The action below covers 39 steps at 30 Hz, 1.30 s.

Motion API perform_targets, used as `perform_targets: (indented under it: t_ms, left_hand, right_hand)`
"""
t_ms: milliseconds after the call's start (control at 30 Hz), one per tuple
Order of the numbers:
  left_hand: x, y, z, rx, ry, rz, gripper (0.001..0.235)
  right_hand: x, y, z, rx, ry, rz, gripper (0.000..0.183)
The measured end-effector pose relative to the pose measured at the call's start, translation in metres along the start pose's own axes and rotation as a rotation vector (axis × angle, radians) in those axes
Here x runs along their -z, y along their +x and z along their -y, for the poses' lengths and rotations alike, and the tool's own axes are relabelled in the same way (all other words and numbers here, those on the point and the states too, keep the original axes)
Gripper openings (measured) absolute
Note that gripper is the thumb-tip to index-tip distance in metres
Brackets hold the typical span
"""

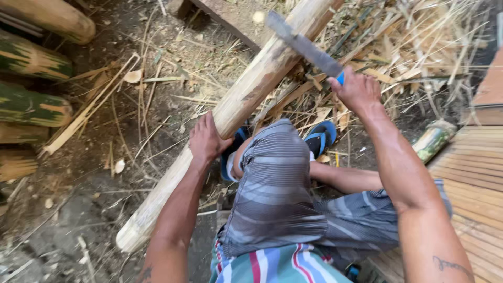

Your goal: The person sits on the ground and uses a machete to shave the outer green layer off a bamboo pole. They repeatedly strike the bamboo to remove strips of material, rotating the pole to access different sides. The person briefly stands to place the pole against a stack of other bamboo poles before resuming the shaving process.

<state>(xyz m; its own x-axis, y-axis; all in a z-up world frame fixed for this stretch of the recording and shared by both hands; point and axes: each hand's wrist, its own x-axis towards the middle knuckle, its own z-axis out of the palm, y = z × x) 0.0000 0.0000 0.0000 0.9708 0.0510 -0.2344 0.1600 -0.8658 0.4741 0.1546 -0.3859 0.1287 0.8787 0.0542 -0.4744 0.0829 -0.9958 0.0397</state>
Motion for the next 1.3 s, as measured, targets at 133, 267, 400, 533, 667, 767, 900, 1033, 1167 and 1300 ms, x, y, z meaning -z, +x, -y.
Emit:
perform_targets:
  t_ms: [133, 267, 400, 533, 667, 767, 900, 1033, 1167, 1300]
  left_hand:
    - [0.003, 0.005, -0.007, 0.04, 0.039, 0.082, 0.124]
    - [0.006, 0.006, -0.002, 0.057, 0.041, 0.101, 0.124]
    - [0.002, 0.0, -0.007, 0.058, 0.022, 0.024, 0.12]
    - [0.003, -0.002, -0.012, 0.048, 0.025, -0.001, 0.121]
    - [-0.005, -0.012, -0.017, 0.071, 0.089, -0.025, 0.119]
    - [-0.01, -0.013, -0.019, 0.04, 0.09, -0.117, 0.115]
    - [-0.015, -0.01, -0.022, 0.042, 0.069, -0.104, 0.118]
    - [-0.017, -0.011, -0.019, 0.073, 0.106, -0.094, 0.119]
    - [-0.021, -0.018, -0.02, 0.072, 0.099, -0.096, 0.119]
    - [0.005, -0.015, -0.031, 0.099, 0.127, -0.028, 0.118]
  right_hand:
    - [0.007, -0.009, 0.01, -0.012, -0.003, 0.027, 0.055]
    - [-0.004, -0.021, 0.016, 0.29, -0.273, 0.056, 0.057]
    - [0.03, -0.008, -0.017, -0.158, 0.115, -0.117, 0.058]
    - [0.019, -0.017, 0.011, -0.126, 0.136, -0.008, 0.055]
    - [-0.021, -0.046, 0.043, 0.235, -0.135, 0.121, 0.058]
    - [-0.004, -0.018, 0.02, 0.136, -0.113, 0.059, 0.059]
    - [0.012, -0.023, 0.005, -0.032, 0.015, -0.061, 0.058]
    - [-0.009, -0.042, 0.023, 0.234, -0.197, 0.111, 0.056]
    - [0.024, -0.004, -0.023, -0.137, 0.118, -0.115, 0.055]
    - [0.034, -0.003, -0.011, -0.169, 0.108, -0.116, 0.056]
